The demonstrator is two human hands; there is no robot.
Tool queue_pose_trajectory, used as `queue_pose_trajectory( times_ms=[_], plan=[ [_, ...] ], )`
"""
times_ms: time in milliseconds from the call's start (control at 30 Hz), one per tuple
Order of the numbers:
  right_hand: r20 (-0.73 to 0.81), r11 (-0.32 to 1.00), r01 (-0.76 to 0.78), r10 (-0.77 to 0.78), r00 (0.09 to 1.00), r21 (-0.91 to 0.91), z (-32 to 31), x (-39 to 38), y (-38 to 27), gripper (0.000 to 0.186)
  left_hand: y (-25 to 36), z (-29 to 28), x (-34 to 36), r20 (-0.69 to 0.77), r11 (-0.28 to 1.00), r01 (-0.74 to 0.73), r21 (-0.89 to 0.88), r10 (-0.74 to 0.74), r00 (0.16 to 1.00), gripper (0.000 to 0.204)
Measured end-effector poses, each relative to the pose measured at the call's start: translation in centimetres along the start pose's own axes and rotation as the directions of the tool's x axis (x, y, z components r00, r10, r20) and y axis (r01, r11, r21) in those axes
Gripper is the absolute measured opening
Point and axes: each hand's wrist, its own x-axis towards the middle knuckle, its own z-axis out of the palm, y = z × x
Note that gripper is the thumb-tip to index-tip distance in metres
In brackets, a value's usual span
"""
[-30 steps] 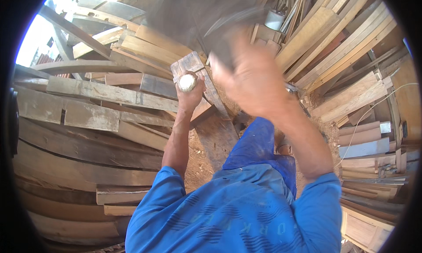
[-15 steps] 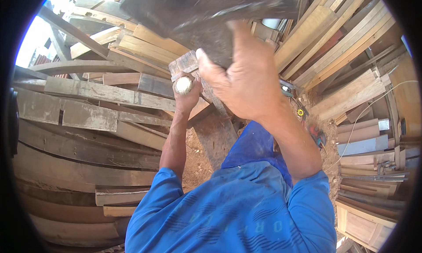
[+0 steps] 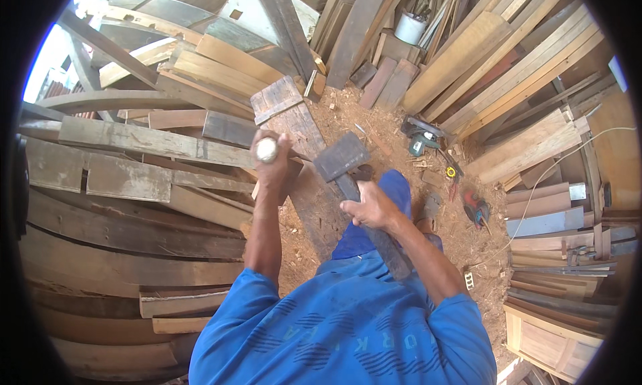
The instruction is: The person shapes small wooden pegs using a chisel and a hammer while working on a wooden block on the ground, then moves some large wooden planks.
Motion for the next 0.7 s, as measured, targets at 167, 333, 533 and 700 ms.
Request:
queue_pose_trajectory(
  times_ms=[167,333,533,700],
  plan=[
    [0.067,0.992,-0.119,0.116,0.991,0.043,1.0,1.2,5.6,0.02,6.1,-7.2,2.4,-0.162,0.984,0.04,0.173,-0.011,0.987,0.009],
    [0.106,0.895,-0.339,0.322,0.941,0.29,4.7,3.8,10.6,0.021,-0.2,-9.4,-1.1,0.033,0.741,0.226,0.632,-0.318,0.948,0.032],
    [0.116,0.964,-0.2,0.182,0.976,0.174,6.3,5.8,11.3,0.025,-5.5,-5.7,-6.9,0.242,0.528,0.087,0.845,-0.523,0.817,0.044],
    [-0.11,0.958,0.011,0.022,0.994,0.288,7.8,7.9,9.0,0.032,-6.6,-4.3,-7.0,0.191,0.544,0.208,0.813,-0.587,0.787,0.053]
  ],
)
